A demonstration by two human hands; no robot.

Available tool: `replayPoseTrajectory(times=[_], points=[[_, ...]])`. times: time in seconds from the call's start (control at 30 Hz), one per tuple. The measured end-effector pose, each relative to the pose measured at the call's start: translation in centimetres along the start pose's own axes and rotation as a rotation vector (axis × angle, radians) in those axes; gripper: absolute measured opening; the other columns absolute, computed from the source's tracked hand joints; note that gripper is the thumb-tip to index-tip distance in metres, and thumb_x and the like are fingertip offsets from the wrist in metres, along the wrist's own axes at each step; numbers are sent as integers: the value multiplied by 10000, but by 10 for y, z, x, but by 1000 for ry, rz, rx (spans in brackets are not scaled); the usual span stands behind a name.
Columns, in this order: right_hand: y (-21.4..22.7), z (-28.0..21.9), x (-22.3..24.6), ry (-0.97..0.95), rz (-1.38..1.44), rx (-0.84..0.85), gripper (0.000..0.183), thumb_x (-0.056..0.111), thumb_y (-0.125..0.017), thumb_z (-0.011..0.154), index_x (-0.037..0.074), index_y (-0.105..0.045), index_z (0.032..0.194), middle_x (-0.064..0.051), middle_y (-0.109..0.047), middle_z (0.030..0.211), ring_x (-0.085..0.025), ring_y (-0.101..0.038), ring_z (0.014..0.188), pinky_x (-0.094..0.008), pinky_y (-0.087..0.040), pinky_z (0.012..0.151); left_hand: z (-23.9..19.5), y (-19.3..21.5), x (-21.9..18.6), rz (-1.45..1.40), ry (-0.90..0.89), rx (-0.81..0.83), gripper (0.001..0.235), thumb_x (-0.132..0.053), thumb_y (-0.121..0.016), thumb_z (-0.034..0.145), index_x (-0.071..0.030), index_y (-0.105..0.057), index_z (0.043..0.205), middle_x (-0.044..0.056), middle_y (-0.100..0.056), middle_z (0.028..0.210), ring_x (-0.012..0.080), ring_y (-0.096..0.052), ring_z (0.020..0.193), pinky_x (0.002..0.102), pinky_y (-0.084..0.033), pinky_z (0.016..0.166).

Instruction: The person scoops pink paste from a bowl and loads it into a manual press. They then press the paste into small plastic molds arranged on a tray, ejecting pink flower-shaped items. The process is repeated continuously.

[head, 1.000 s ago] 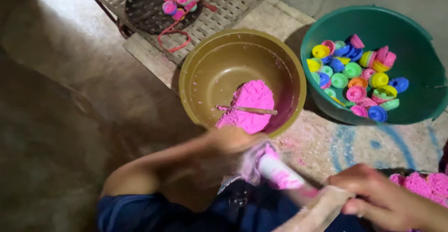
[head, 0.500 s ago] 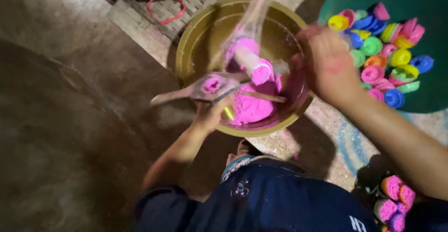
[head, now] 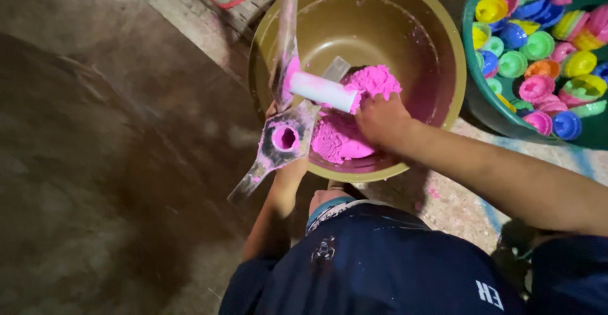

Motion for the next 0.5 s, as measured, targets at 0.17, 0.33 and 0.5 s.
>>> replayPoseTrajectory(times=[0.17,0.33,0.5], points=[[11,4,10,135,95,-47,274,245,-579,896,77,-745,1035,-144,-724,977,-298,-696,948,-419,-606,683,4,1,-10,-9,-17,-15,396,-241,-712,849,-43,-639,1184,107,-690,1092,266,-717,842,408,-605,667],[-9,8,-11,24,59,325,240,252,-542,968,151,-748,1037,-113,-735,985,-281,-747,907,-428,-611,747,4,-3,-14,-3,-12,-25,440,-260,-727,839,-55,-631,1216,108,-681,1139,270,-716,867,403,-602,688],[13,7,8,78,197,193,199,194,-562,931,126,-747,964,-143,-735,974,-335,-739,877,-468,-598,743,-2,0,-17,14,-7,-32,484,-278,-741,828,-66,-623,1247,109,-672,1186,275,-715,893,398,-599,709]])
Point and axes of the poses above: each hand's wrist, its own z-axis towards the middle knuckle, its own y-axis out of the back of the hand, x = y × z, the point moved 10 cm from there along z, towards the middle knuckle
